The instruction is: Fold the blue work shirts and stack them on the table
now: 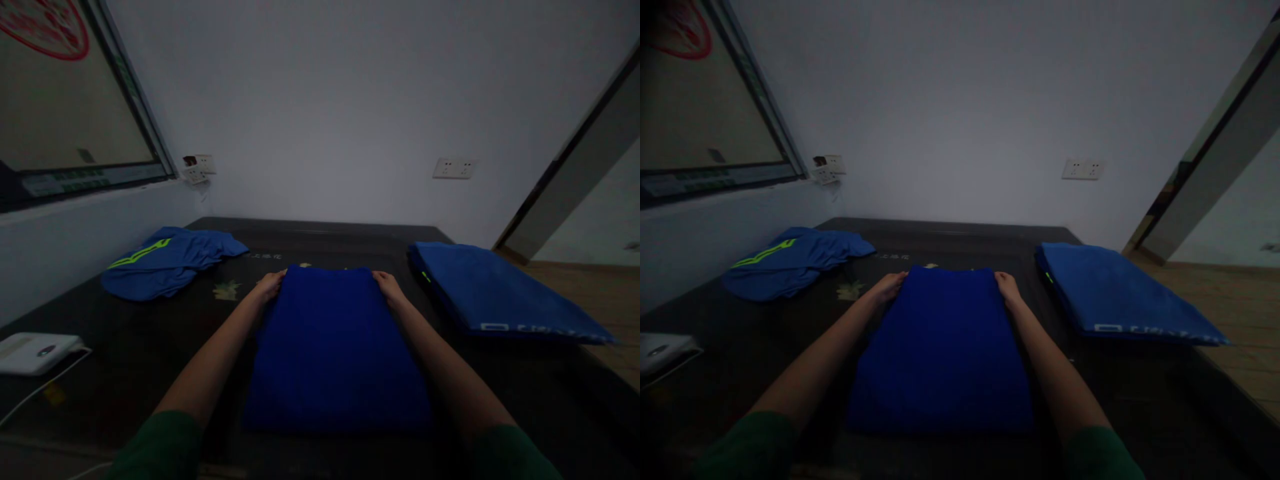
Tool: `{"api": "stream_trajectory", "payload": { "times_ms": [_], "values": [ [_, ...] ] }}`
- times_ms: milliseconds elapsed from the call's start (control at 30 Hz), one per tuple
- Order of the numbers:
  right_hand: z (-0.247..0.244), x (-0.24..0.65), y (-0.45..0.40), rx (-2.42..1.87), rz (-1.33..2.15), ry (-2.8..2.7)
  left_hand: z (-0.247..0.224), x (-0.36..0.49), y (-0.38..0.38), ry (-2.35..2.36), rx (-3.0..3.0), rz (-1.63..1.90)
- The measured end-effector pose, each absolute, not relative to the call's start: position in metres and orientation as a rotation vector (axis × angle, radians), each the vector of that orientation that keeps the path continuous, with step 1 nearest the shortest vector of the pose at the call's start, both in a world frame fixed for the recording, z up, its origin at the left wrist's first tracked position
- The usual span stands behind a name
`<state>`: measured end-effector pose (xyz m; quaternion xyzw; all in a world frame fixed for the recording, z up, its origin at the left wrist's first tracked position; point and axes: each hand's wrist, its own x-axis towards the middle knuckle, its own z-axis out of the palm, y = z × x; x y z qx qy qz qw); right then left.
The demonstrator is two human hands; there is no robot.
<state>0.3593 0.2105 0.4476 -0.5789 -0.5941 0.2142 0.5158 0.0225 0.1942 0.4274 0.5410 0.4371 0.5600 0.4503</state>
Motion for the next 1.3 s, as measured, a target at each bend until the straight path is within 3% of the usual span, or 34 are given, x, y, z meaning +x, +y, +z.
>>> {"api": "stream_trajectory", "payload": {
  "times_ms": [133,367,733,867,1033,1300],
  "values": [
    [0.452,0.361,0.225,-1.404,0.528,-1.446,0.43,0.019,0.215,1.146,1.248,1.259],
    [0.465,0.365,0.237,-1.409,0.396,-1.481,0.433,-0.001,0.231,1.238,1.303,1.361],
    [0.451,0.345,0.22,-1.554,-0.133,-1.703,0.418,-0.008,0.244,1.774,1.688,1.372],
    [0.458,0.324,0.207,-1.518,-0.427,-1.996,0.426,0.019,0.23,1.713,2.194,1.272],
    [0.439,0.309,0.207,-1.632,-0.373,-2.349,0.405,0.044,0.223,1.625,2.604,0.706],
    [0.429,0.336,0.218,-1.9,-0.312,-2.082,0.382,0.033,0.224,1.771,2.43,0.818]
  ]
}}
